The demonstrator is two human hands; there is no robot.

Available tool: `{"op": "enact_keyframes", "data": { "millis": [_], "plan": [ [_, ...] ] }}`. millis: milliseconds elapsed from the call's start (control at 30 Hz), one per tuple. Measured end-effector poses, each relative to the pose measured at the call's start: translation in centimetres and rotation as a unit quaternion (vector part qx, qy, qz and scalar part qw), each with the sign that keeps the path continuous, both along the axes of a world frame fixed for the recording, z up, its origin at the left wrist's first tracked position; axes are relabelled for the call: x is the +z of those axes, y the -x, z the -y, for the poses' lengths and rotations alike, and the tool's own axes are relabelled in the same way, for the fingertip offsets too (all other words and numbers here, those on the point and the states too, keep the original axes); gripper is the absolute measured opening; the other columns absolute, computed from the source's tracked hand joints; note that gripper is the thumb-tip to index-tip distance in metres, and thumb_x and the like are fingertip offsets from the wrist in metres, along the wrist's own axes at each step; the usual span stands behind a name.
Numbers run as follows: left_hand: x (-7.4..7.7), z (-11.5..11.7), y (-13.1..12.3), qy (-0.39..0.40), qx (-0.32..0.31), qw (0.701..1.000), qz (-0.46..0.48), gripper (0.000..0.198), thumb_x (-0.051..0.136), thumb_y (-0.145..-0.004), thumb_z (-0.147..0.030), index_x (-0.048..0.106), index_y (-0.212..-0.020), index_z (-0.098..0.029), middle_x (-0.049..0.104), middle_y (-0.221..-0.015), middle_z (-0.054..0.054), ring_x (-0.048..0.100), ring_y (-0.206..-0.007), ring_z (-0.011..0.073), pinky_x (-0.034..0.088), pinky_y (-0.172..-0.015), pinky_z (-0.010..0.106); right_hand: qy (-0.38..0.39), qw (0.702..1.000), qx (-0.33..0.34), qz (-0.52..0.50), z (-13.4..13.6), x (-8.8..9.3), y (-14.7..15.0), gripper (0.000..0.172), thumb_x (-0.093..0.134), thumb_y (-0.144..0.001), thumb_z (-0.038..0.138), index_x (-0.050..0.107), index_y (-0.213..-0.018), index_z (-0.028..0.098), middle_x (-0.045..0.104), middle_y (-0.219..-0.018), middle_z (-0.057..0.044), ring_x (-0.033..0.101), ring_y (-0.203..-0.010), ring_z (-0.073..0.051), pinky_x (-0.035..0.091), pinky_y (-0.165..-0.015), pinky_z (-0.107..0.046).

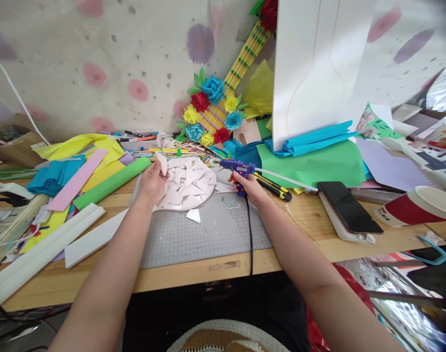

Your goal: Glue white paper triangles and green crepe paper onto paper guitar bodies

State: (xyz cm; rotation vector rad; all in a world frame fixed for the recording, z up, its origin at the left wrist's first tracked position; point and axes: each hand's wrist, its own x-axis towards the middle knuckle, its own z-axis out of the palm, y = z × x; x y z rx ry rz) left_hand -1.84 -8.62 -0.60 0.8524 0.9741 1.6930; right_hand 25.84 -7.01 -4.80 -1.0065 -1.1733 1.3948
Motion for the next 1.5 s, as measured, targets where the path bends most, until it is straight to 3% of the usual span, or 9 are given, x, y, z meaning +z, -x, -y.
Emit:
{"op": "enact_keyframes", "data": {
  "millis": [167,400,567,700,967,1167,1500],
  "plan": [
    [0.8,1.1,1.8,0.042,-0.018,0.994,0.095,0.028,0.064,-0.080,-0.043,0.061,-0.080,-0.016,0.057,-0.068,0.000,0.051,-0.057,0.0050,0.044,-0.053,0.014,-0.040,0.997,0.055,0.046,-0.1,2.1,2.3,0.044,0.071,-0.062,0.061,0.060,-0.063,0.018,0.060,-0.061,0.001,0.042,-0.044,-0.005,0.035,-0.039,-0.019],
    [0.4,1.5,3.0,0.086,-0.033,0.991,0.099,0.014,0.059,-0.086,-0.027,0.062,-0.082,-0.014,0.062,-0.074,0.003,0.060,-0.066,0.0077,0.050,-0.059,0.015,-0.111,0.977,0.129,0.129,-1.3,5.5,7.9,0.050,0.062,-0.069,0.067,0.058,-0.060,0.018,0.048,-0.046,0.002,0.039,-0.041,-0.007,0.034,-0.039,-0.021],
    [-0.1,1.4,3.8,0.129,-0.062,0.983,0.112,0.020,0.053,-0.090,-0.026,0.062,-0.082,-0.010,0.062,-0.072,0.005,0.057,-0.058,0.0062,0.048,-0.050,0.013,-0.113,0.970,0.148,0.155,-1.3,4.7,10.2,0.051,0.063,-0.066,0.068,0.054,-0.059,0.018,0.050,-0.051,0.002,0.039,-0.042,-0.006,0.035,-0.040,-0.021],
    [-0.2,1.5,3.8,0.156,-0.072,0.979,0.109,0.022,0.052,-0.090,-0.028,0.061,-0.080,-0.010,0.059,-0.068,0.003,0.055,-0.056,0.0054,0.046,-0.047,0.011,-0.098,0.965,0.161,0.184,-1.1,4.1,10.2,0.046,0.066,-0.065,0.063,0.052,-0.063,0.019,0.055,-0.060,0.002,0.041,-0.045,-0.006,0.035,-0.042,-0.021],
    [-0.1,1.6,3.4,0.159,-0.096,0.977,0.105,0.021,0.053,-0.089,-0.030,0.060,-0.090,-0.010,0.058,-0.071,0.003,0.052,-0.051,0.0036,0.036,-0.035,0.008,-0.094,0.953,0.162,0.237,-0.9,4.2,10.9,0.049,0.062,-0.066,0.065,0.051,-0.060,0.018,0.052,-0.055,0.002,0.045,-0.048,-0.008,0.035,-0.046,-0.021],
    [0.6,2.0,3.4,0.197,-0.110,0.970,0.087,0.025,0.047,-0.092,-0.031,0.058,-0.085,-0.010,0.055,-0.068,0.002,0.041,-0.041,-0.0003,0.022,-0.026,0.006,-0.088,0.958,0.145,0.230,-1.2,3.5,11.1,0.046,0.060,-0.070,0.063,0.049,-0.060,0.019,0.047,-0.050,0.004,0.043,-0.046,-0.008,0.034,-0.045,-0.022],
    [1.2,2.3,3.1,0.233,-0.137,0.961,0.061,0.026,0.047,-0.092,-0.032,0.057,-0.084,-0.009,0.055,-0.067,0.001,0.036,-0.037,-0.0011,0.018,-0.023,0.005,-0.110,0.968,0.096,0.205,-1.6,3.7,10.8,0.039,0.063,-0.070,0.059,0.062,-0.077,0.020,0.044,-0.049,0.006,0.042,-0.046,-0.008,0.035,-0.046,-0.022]
  ]
}}
